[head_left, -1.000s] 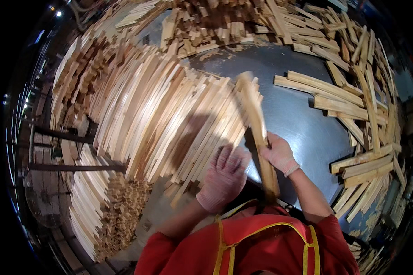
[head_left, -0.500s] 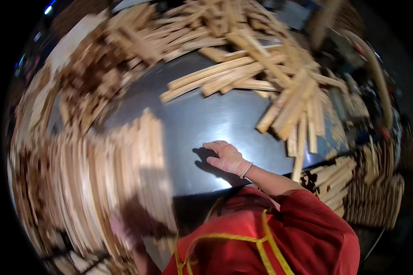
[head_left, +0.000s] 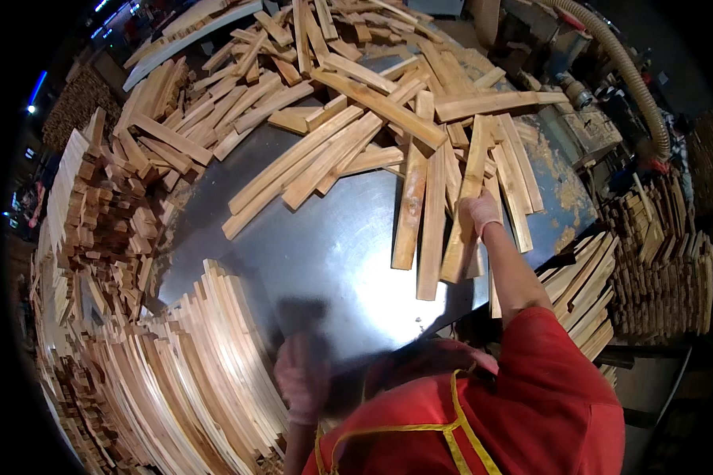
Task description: The person picks up thin wooden planks from a large pile on a metal table and stacks them neatly. They repeatedly gather small bundles of planks and place them onto a growing stack on a nearby rack.
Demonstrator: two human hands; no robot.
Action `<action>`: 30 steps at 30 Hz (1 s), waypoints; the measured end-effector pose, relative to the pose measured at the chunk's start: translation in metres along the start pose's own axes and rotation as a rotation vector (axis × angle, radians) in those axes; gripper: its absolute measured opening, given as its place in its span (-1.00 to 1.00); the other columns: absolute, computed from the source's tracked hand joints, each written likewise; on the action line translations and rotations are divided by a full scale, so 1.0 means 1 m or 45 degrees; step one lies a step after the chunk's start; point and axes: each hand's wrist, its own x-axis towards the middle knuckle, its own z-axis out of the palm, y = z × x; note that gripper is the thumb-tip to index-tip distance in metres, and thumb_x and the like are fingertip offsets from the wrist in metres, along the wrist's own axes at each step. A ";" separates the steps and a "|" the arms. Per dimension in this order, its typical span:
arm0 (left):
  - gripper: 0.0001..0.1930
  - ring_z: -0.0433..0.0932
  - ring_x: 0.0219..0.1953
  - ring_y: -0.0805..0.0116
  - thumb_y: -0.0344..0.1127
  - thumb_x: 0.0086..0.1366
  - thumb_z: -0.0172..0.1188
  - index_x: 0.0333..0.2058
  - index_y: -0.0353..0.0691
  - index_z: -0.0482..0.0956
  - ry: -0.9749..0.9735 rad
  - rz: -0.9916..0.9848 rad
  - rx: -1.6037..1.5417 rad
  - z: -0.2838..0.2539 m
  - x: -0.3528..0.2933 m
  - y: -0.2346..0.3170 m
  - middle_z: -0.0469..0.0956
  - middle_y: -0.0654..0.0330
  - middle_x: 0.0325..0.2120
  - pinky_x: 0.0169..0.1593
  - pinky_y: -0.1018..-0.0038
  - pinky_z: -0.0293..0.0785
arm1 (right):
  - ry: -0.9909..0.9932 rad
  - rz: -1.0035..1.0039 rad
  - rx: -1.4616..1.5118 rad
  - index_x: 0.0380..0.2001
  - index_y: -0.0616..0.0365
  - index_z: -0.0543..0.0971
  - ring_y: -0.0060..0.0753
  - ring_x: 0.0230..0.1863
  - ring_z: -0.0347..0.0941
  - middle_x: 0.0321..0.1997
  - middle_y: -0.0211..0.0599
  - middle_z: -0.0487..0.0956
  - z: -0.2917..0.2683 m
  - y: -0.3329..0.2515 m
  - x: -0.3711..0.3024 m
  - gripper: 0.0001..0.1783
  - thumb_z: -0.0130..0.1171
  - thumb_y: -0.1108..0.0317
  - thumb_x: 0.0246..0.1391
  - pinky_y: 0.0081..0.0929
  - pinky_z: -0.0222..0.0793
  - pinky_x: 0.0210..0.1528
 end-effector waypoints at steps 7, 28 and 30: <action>0.10 0.52 0.21 -0.29 0.09 -0.03 0.61 0.39 -0.34 0.28 -0.441 -0.076 -0.604 0.053 0.123 0.130 0.51 -0.22 0.20 0.22 0.01 0.51 | -0.768 -0.177 0.346 0.13 0.24 0.59 -0.35 -0.04 0.62 -0.10 -0.22 0.71 0.040 -0.019 -0.158 -0.52 0.37 0.28 0.20 -0.32 0.55 0.06; -0.25 0.21 0.49 -0.26 0.02 0.39 0.17 0.49 -0.07 0.26 0.056 -0.857 0.533 0.035 -0.124 -0.059 0.34 -0.05 0.41 0.55 -0.21 0.02 | -1.199 0.011 -0.052 0.27 0.20 0.52 -0.41 0.00 0.52 -0.02 -0.33 0.64 0.143 0.051 -0.277 -0.40 0.36 0.31 0.17 -0.42 0.45 0.17; -0.17 0.17 0.50 -0.27 0.00 0.35 0.29 0.50 -0.15 0.22 0.100 -0.686 0.508 0.045 -0.137 -0.072 0.30 -0.12 0.42 0.55 -0.19 0.02 | -1.136 -0.139 -0.167 0.29 0.23 0.53 -0.10 0.04 0.61 0.01 -0.03 0.69 0.136 0.017 -0.288 -0.37 0.33 0.22 0.18 -0.25 0.46 0.23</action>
